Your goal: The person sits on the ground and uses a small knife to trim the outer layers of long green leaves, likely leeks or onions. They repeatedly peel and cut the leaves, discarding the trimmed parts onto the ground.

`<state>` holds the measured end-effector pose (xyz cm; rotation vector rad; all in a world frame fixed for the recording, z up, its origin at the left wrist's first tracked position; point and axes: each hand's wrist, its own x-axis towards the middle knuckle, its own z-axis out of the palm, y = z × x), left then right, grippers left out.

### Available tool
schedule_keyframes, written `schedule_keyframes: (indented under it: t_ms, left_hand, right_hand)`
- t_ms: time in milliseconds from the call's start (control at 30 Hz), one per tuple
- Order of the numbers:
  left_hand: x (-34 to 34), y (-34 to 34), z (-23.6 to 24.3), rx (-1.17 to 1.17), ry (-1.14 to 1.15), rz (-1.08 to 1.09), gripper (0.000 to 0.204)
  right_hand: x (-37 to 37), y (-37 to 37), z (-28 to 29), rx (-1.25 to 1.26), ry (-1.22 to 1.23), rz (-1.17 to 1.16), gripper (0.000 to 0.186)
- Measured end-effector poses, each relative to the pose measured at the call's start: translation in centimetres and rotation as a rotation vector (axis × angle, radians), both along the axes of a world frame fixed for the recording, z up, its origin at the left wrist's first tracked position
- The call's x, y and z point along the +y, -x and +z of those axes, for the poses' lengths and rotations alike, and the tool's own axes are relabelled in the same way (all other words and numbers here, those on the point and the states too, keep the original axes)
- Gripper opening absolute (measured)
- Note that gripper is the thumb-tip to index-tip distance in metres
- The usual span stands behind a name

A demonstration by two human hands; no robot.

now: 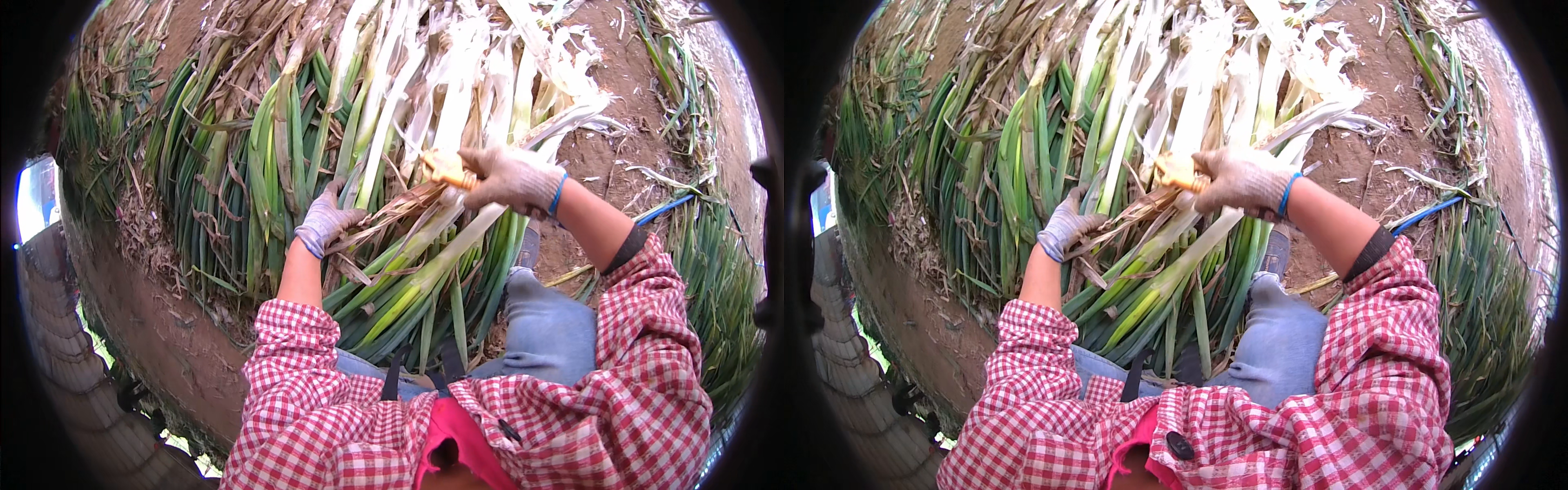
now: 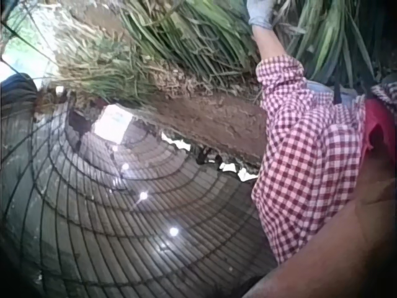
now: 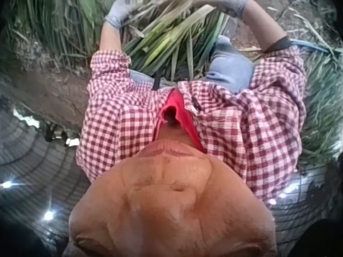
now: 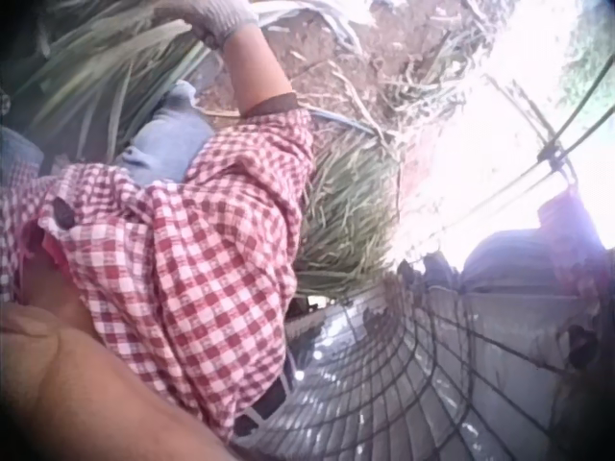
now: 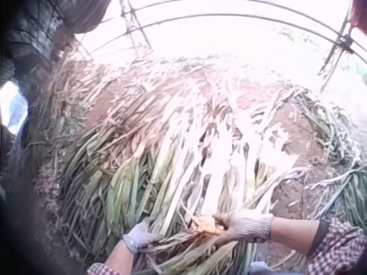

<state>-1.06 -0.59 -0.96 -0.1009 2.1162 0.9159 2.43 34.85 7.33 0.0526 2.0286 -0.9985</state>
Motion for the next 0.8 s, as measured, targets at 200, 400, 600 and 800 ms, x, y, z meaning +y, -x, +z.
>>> schedule_keyframes:
  t_ms: [200,400,600,800]
  left_hand:
    - [-1.8,-1.8,-2.4,-0.055,-0.111,0.112,0.078]
    - [2.2,-2.0,1.3,-0.073,-0.053,0.094,0.081]
    - [0.7,-3.8,0.7,-0.215,-0.276,0.258,0.07]
    - [2.3,-6.9,2.4,-0.267,-0.403,0.134,0.065]
  right_hand:
    - [2.5,4.6,0.5,-0.006,0.044,-0.335,0.076]
    - [5.3,9.3,-2.9,0.057,-0.103,-0.41,0.05]
    - [3.9,8.9,-3.0,0.168,-0.124,-0.289,0.062]
    - [4.9,7.9,-1.8,0.119,-0.126,-0.397,0.082]
